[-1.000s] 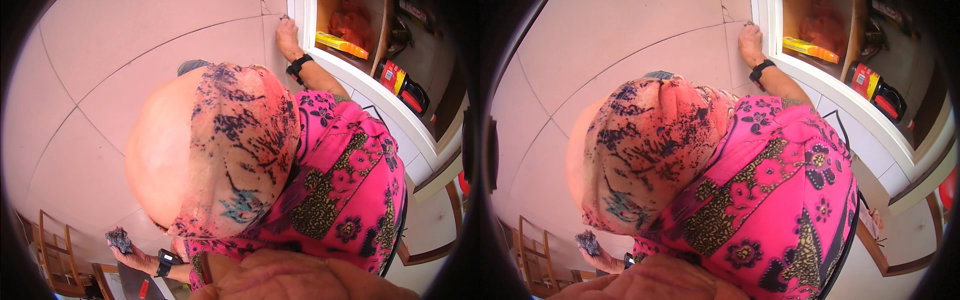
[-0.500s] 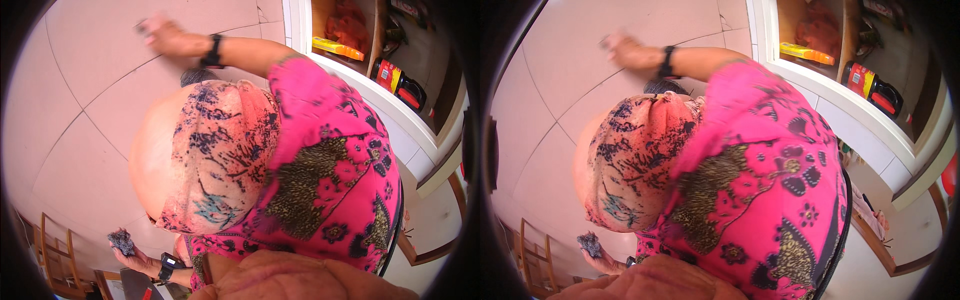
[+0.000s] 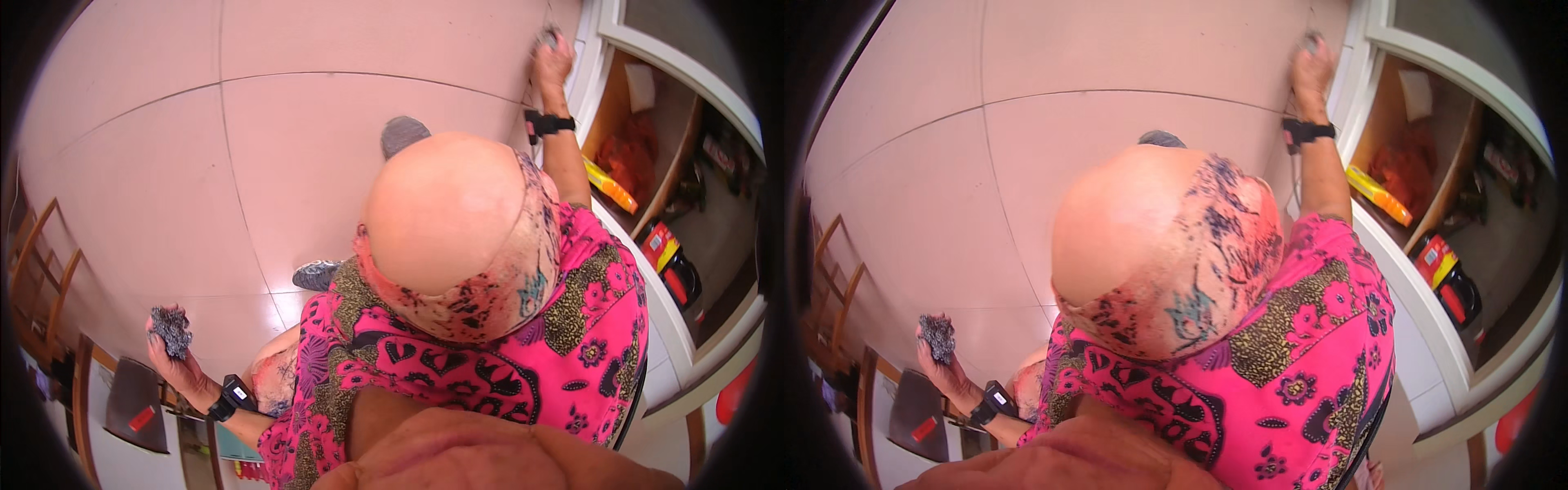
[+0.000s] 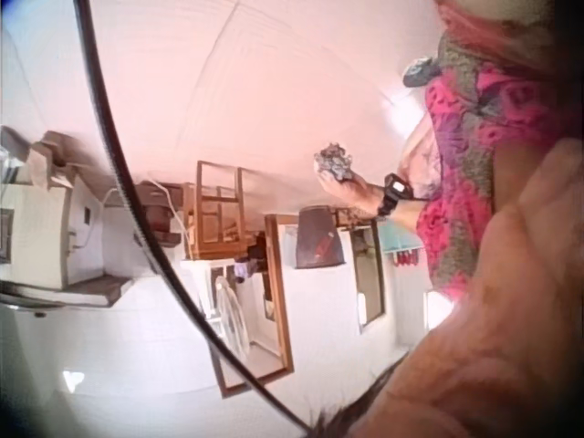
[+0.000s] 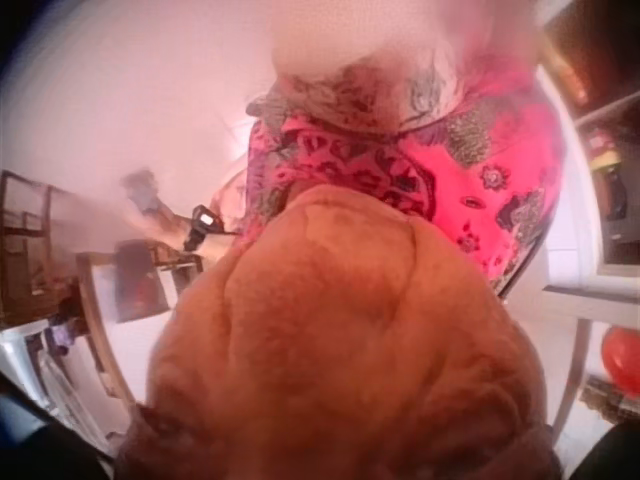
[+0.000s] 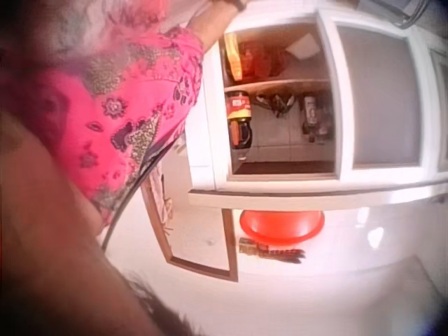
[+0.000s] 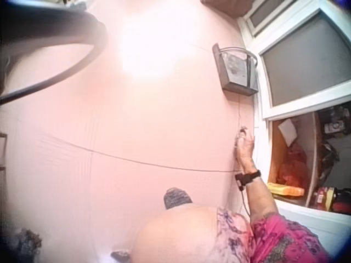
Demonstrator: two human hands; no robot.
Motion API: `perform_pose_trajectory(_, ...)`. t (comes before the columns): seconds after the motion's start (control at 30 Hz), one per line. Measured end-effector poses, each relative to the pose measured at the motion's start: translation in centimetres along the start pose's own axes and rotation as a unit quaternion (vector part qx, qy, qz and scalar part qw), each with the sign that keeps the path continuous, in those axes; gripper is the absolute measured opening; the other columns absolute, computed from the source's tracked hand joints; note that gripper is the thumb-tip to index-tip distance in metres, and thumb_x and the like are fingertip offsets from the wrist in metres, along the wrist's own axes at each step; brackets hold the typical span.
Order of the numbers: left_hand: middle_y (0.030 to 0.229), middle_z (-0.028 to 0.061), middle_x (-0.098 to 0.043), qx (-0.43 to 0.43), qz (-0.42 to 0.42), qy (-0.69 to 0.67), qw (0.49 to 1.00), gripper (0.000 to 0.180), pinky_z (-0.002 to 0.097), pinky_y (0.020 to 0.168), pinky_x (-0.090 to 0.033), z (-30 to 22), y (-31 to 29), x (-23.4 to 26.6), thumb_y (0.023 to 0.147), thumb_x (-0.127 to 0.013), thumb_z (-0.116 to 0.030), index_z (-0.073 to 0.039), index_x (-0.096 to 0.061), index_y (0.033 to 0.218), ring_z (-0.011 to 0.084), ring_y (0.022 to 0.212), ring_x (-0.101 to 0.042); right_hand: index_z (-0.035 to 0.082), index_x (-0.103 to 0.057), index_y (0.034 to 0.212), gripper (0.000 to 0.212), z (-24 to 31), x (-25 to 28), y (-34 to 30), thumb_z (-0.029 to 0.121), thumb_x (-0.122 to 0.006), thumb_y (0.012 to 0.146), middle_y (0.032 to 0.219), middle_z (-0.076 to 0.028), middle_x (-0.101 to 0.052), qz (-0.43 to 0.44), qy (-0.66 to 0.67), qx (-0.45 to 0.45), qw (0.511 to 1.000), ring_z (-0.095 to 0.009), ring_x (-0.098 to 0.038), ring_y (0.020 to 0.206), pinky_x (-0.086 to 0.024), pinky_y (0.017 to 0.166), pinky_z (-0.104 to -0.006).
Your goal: The person cleans the floor by hand using a cloth and a steel wool pad dipped into a bucket of water.
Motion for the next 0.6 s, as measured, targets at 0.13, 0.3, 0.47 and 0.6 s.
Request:
perform_pose_trajectory(0.13, 0.115, 0.0204, -0.064, 0.000, 0.007, 0.004, 1.000, 0.047, 0.0367, 0.087, -0.051, -0.4, -0.7, 0.0, 0.097, -0.052, -0.030, 0.006, -0.052, 0.128, 0.0287, 0.103, -0.064, -0.001, -0.062, 0.110, 0.032, -5.1, -4.9, -3.1, 0.015, -0.055, 0.083, 0.096, -0.020, -0.065, 0.160, -0.045, -0.126, 0.978, -0.038, -0.061, 0.090, -0.051, 0.081, -0.0461)
perform_pose_trajectory(0.3, 0.117, 0.0210, -0.063, -0.004, 0.002, 0.012, 1.000, 0.045, 0.0382, 0.092, -0.050, -0.8, -3.0, 0.2, 0.098, -0.050, -0.028, 0.005, -0.053, 0.128, 0.0289, 0.104, -0.064, -0.007, -0.055, 0.103, 0.031, 26.5, -6.7, -4.4, -0.006, -0.046, 0.074, 0.095, -0.024, -0.055, 0.186, 0.171, 0.211, 0.944, -0.037, -0.055, 0.089, -0.047, 0.079, -0.0449)
perform_pose_trajectory(0.47, 0.115, 0.0202, -0.063, -0.022, 0.007, 0.005, 1.000, 0.047, 0.0373, 0.089, -0.050, -1.3, -1.4, -2.4, 0.096, -0.053, -0.031, 0.005, -0.052, 0.127, 0.0278, 0.103, -0.064, 0.002, -0.054, 0.109, 0.028, 40.5, -6.8, -8.2, -0.002, -0.053, 0.082, 0.101, -0.023, -0.058, 0.288, 0.317, 0.297, 0.853, -0.040, -0.059, 0.088, -0.053, 0.076, -0.0456)
perform_pose_trajectory(0.6, 0.117, 0.0217, -0.063, -0.027, -0.038, 0.018, 0.999, 0.047, 0.0388, 0.090, -0.051, -2.0, -5.6, 0.6, 0.096, -0.053, -0.029, 0.006, -0.050, 0.128, 0.0298, 0.105, -0.064, 0.004, -0.058, 0.108, 0.026, 38.1, -4.7, -2.7, 0.002, -0.054, 0.082, 0.094, -0.022, -0.060, 0.152, 0.417, 0.185, 0.877, -0.041, -0.060, 0.083, -0.053, 0.071, -0.0482)
Point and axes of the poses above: each hand's wrist, its own y-axis towards the middle knuckle, its own x-axis out of the back of the hand, z = x × y, the point moved 8 cm from there along y, towards the middle knuckle
